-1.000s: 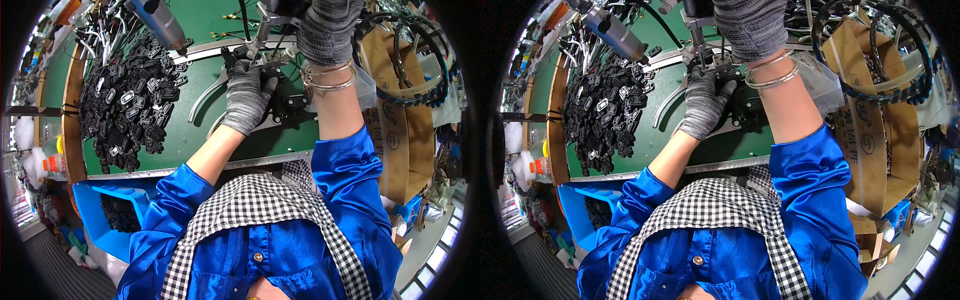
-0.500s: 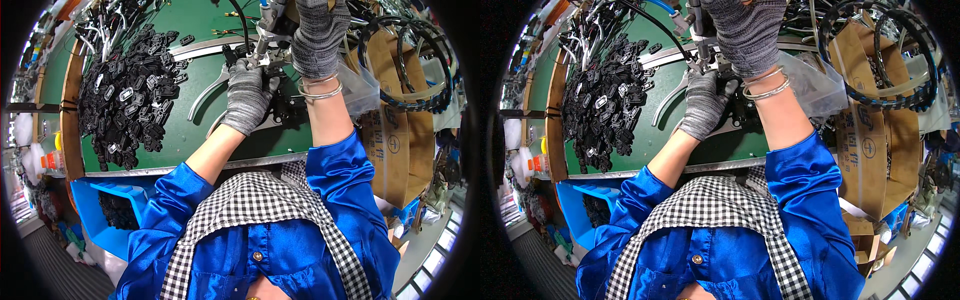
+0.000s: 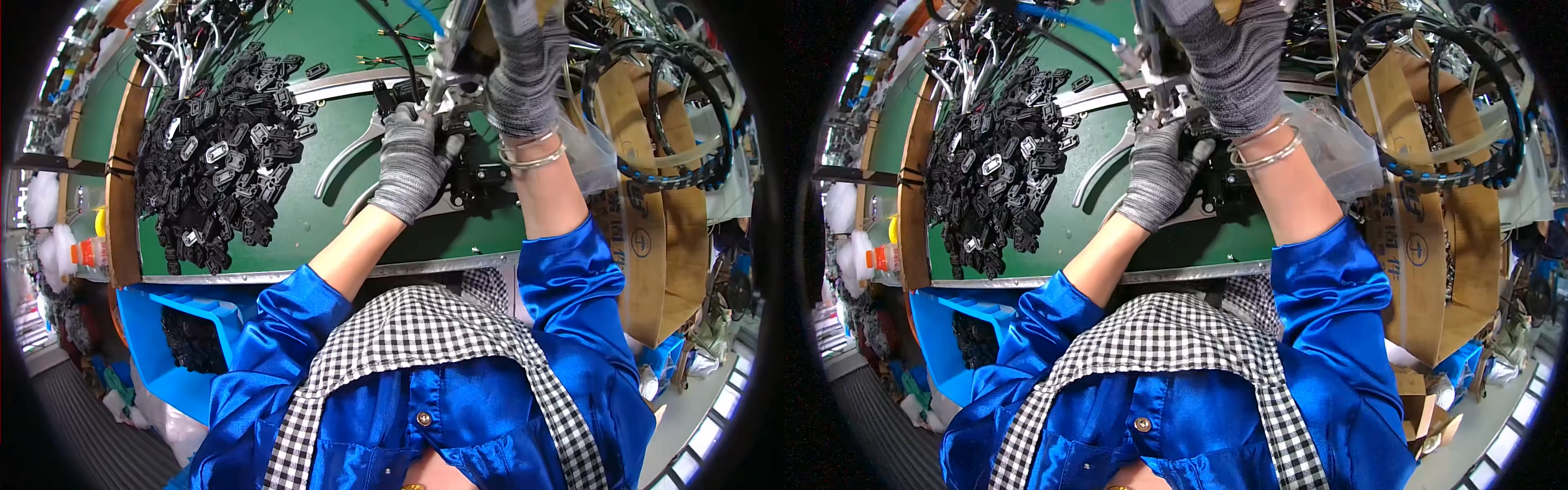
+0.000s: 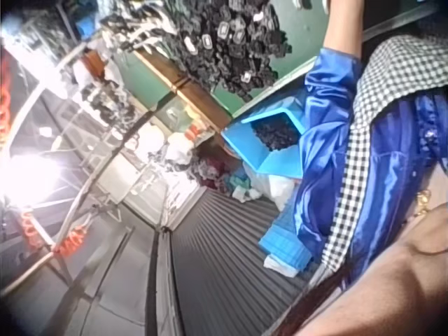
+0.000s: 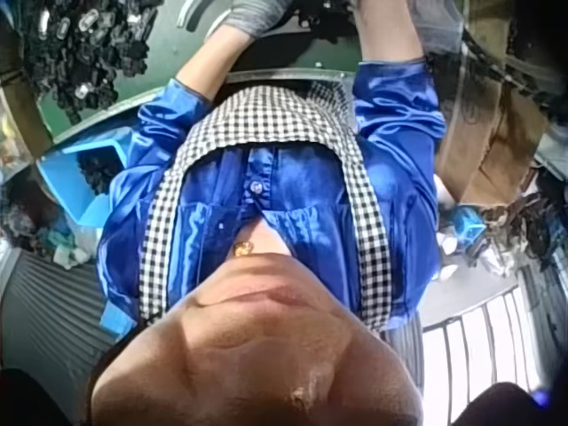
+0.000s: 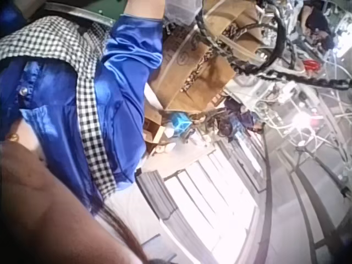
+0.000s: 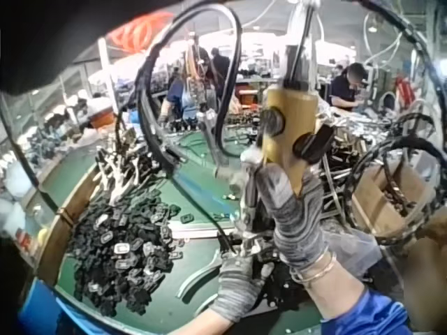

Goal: Assembling small mechanical components using a specialized pressing tool at a manufacturing workstation.

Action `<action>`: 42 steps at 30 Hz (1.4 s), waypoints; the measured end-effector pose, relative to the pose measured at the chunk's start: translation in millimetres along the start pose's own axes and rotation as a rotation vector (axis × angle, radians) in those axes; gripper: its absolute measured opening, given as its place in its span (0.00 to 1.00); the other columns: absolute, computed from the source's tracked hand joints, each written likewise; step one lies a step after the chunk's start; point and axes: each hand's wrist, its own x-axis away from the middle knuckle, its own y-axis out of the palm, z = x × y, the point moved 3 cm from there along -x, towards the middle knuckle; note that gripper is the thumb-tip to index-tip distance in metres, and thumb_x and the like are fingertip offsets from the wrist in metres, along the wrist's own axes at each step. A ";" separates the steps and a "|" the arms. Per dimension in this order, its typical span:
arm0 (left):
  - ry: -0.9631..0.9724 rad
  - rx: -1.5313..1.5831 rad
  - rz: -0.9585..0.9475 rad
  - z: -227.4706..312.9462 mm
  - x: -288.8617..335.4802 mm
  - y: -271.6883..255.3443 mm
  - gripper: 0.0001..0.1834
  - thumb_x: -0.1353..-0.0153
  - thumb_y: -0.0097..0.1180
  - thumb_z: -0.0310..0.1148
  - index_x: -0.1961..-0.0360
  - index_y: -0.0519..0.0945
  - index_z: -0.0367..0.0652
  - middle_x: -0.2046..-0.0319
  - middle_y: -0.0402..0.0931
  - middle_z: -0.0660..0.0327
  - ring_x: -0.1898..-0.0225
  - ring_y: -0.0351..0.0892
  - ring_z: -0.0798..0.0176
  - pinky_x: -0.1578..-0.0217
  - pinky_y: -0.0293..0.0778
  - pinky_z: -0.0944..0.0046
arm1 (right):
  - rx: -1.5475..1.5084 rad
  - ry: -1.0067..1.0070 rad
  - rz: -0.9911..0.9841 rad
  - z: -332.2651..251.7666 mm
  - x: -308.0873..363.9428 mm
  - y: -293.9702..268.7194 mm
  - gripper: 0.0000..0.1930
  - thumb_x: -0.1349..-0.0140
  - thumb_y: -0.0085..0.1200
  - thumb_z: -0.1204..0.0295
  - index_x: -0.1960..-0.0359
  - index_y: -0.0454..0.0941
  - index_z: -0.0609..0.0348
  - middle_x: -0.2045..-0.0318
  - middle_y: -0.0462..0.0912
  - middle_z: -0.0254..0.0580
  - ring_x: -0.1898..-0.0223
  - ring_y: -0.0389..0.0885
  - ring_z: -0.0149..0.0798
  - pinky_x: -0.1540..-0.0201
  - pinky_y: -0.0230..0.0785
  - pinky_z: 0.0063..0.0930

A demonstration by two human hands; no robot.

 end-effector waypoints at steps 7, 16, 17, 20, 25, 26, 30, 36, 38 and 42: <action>0.045 0.003 0.229 4.2 0.1 -45.7 0.22 0.46 0.63 0.43 0.53 0.79 0.43 0.53 0.72 0.46 0.51 0.72 0.45 0.50 0.69 0.48 | -0.070 -0.050 0.040 -42.3 -74.4 -0.5 0.20 0.35 0.53 0.68 0.44 0.68 0.64 0.48 0.75 0.51 0.49 0.77 0.39 0.48 0.73 0.30; -0.203 0.097 0.053 -31.9 -30.7 -38.5 0.22 0.45 0.65 0.43 0.52 0.80 0.44 0.55 0.72 0.46 0.54 0.75 0.47 0.50 0.72 0.53 | -0.053 -0.056 0.050 -31.7 -59.7 47.6 0.20 0.35 0.53 0.68 0.44 0.68 0.64 0.48 0.75 0.51 0.48 0.77 0.39 0.48 0.73 0.30; -0.200 0.063 0.040 -30.0 -31.0 -38.9 0.22 0.45 0.64 0.44 0.52 0.80 0.43 0.54 0.72 0.46 0.54 0.75 0.47 0.49 0.72 0.53 | -0.048 -0.056 0.059 -30.0 -56.9 47.0 0.20 0.35 0.53 0.68 0.44 0.68 0.64 0.48 0.75 0.51 0.48 0.77 0.39 0.48 0.73 0.30; -0.189 0.014 0.036 -30.5 -32.1 -37.4 0.23 0.43 0.62 0.46 0.53 0.80 0.42 0.54 0.72 0.46 0.53 0.75 0.46 0.49 0.72 0.53 | -0.038 -0.054 0.090 -27.1 -53.1 45.6 0.20 0.35 0.53 0.68 0.44 0.68 0.64 0.48 0.75 0.51 0.48 0.77 0.39 0.48 0.73 0.30; -0.169 0.009 0.007 -32.5 -32.7 -34.1 0.23 0.44 0.63 0.46 0.53 0.80 0.42 0.55 0.73 0.46 0.53 0.75 0.46 0.49 0.72 0.53 | -0.027 -0.050 0.120 -22.7 -45.5 43.6 0.21 0.35 0.53 0.68 0.44 0.68 0.64 0.48 0.75 0.51 0.48 0.77 0.39 0.48 0.73 0.30; -0.174 0.009 0.007 -32.7 -32.4 -34.7 0.23 0.44 0.63 0.46 0.53 0.80 0.42 0.55 0.73 0.46 0.53 0.75 0.46 0.49 0.72 0.53 | -0.026 -0.051 0.124 -22.3 -45.4 44.0 0.21 0.35 0.53 0.68 0.44 0.68 0.64 0.48 0.75 0.51 0.48 0.77 0.39 0.48 0.73 0.30; -0.150 0.042 0.046 -33.0 -34.1 -33.8 0.20 0.43 0.63 0.43 0.54 0.80 0.41 0.58 0.74 0.46 0.56 0.76 0.46 0.51 0.73 0.54 | -0.030 -0.054 0.131 -19.7 -39.4 47.4 0.21 0.35 0.53 0.68 0.44 0.68 0.64 0.48 0.75 0.51 0.48 0.77 0.39 0.48 0.73 0.30; -0.103 0.059 0.080 -30.3 -31.4 -33.1 0.18 0.44 0.64 0.40 0.56 0.80 0.42 0.60 0.74 0.46 0.59 0.76 0.46 0.55 0.73 0.53 | -0.021 -0.051 0.132 -18.4 -38.2 46.0 0.21 0.35 0.53 0.68 0.44 0.68 0.64 0.47 0.75 0.51 0.48 0.77 0.39 0.48 0.73 0.30; -0.102 0.063 0.090 -30.1 -30.3 -33.9 0.18 0.44 0.64 0.40 0.56 0.80 0.42 0.61 0.73 0.46 0.59 0.76 0.46 0.55 0.73 0.53 | -0.024 -0.043 0.129 -19.2 -36.6 45.2 0.21 0.35 0.53 0.68 0.44 0.68 0.64 0.47 0.75 0.51 0.48 0.77 0.39 0.48 0.73 0.30; -0.133 0.109 0.089 -30.2 -30.2 -33.0 0.16 0.47 0.65 0.38 0.58 0.81 0.43 0.58 0.74 0.46 0.55 0.74 0.44 0.52 0.72 0.49 | -0.022 -0.046 0.128 -17.2 -37.0 45.9 0.21 0.35 0.53 0.68 0.44 0.68 0.64 0.47 0.75 0.51 0.48 0.77 0.39 0.48 0.73 0.30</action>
